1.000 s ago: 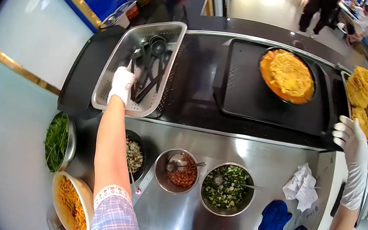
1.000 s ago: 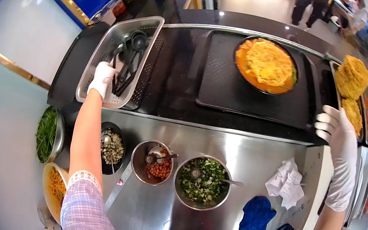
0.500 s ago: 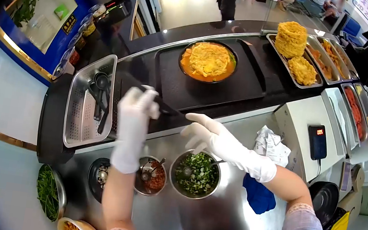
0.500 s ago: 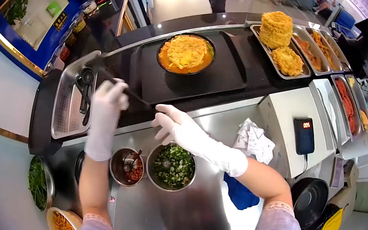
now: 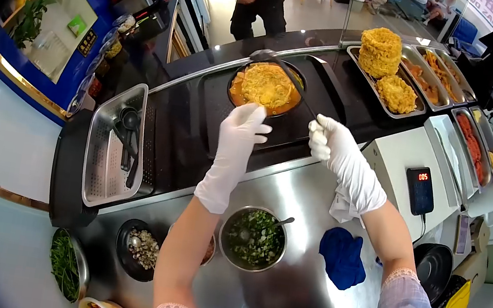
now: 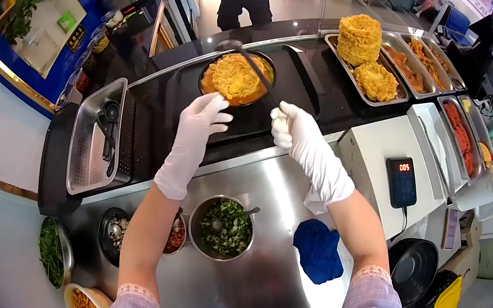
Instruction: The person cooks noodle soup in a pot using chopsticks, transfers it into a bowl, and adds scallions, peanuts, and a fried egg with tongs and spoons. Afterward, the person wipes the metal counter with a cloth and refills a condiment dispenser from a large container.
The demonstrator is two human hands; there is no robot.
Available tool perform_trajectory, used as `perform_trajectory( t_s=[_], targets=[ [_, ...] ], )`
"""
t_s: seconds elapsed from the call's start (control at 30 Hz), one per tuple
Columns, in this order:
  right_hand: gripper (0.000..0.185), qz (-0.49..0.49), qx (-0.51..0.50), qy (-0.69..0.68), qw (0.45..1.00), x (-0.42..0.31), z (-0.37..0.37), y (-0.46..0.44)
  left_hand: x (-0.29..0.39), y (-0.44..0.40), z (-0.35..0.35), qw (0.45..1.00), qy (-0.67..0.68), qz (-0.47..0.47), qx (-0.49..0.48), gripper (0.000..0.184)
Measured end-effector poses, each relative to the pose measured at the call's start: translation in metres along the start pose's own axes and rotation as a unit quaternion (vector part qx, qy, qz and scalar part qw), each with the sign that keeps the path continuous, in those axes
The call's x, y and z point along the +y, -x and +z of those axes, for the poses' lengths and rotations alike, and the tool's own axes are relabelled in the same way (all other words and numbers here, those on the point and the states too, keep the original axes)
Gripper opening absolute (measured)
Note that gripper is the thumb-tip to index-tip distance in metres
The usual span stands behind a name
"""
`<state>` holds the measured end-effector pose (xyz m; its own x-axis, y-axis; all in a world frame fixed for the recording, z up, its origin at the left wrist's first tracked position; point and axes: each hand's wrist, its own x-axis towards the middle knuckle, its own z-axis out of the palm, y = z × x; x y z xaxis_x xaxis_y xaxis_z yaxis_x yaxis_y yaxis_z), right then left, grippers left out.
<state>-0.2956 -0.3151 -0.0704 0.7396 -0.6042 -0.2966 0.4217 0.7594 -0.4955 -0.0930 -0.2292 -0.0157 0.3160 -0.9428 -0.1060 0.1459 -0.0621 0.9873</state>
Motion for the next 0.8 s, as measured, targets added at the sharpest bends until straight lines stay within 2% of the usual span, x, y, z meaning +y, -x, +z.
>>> perform_trajectory(
  t_s=[0.17, 0.23, 0.4, 0.5, 0.53, 0.57, 0.67, 0.7, 0.8],
  targets=[
    [0.034, -0.002, 0.035, -0.042, 0.998, -0.021, -0.010, -0.021, -0.028, 0.001, -0.039, 0.997, -0.027, -0.035, 0.070, 0.035],
    [0.032, 0.009, 0.089, -0.056, 0.994, -0.021, -0.008, -0.026, -0.035, 0.002, -0.049, 0.995, -0.040, -0.040, 0.083, 0.034],
    [0.034, 0.021, 0.101, -0.096, 0.990, -0.015, -0.004, -0.035, -0.055, 0.001, -0.068, 0.993, -0.028, -0.061, 0.095, 0.030],
    [0.040, 0.062, 0.111, -0.103, 0.987, -0.014, -0.002, -0.033, -0.060, 0.003, -0.071, 0.991, -0.028, -0.072, 0.113, 0.028],
    [0.051, 0.062, 0.108, -0.078, 0.989, -0.012, -0.004, -0.033, -0.060, 0.004, -0.073, 0.991, -0.027, -0.071, 0.112, 0.028],
    [0.051, 0.062, 0.109, -0.077, 0.989, -0.012, -0.006, -0.031, -0.061, 0.005, -0.075, 0.989, -0.037, -0.064, 0.130, 0.028],
    [0.067, 0.063, 0.095, 0.023, 0.993, -0.012, -0.013, -0.023, -0.064, 0.003, -0.085, 0.979, -0.070, -0.029, 0.192, 0.028],
    [0.067, 0.062, 0.095, 0.023, 0.993, -0.013, -0.015, -0.019, -0.065, 0.003, -0.089, 0.973, -0.085, -0.013, 0.214, 0.028],
    [0.064, 0.011, 0.130, 0.138, 0.982, -0.021, -0.026, -0.005, -0.085, -0.010, -0.116, 0.946, -0.155, 0.040, 0.282, 0.037]
  ],
)
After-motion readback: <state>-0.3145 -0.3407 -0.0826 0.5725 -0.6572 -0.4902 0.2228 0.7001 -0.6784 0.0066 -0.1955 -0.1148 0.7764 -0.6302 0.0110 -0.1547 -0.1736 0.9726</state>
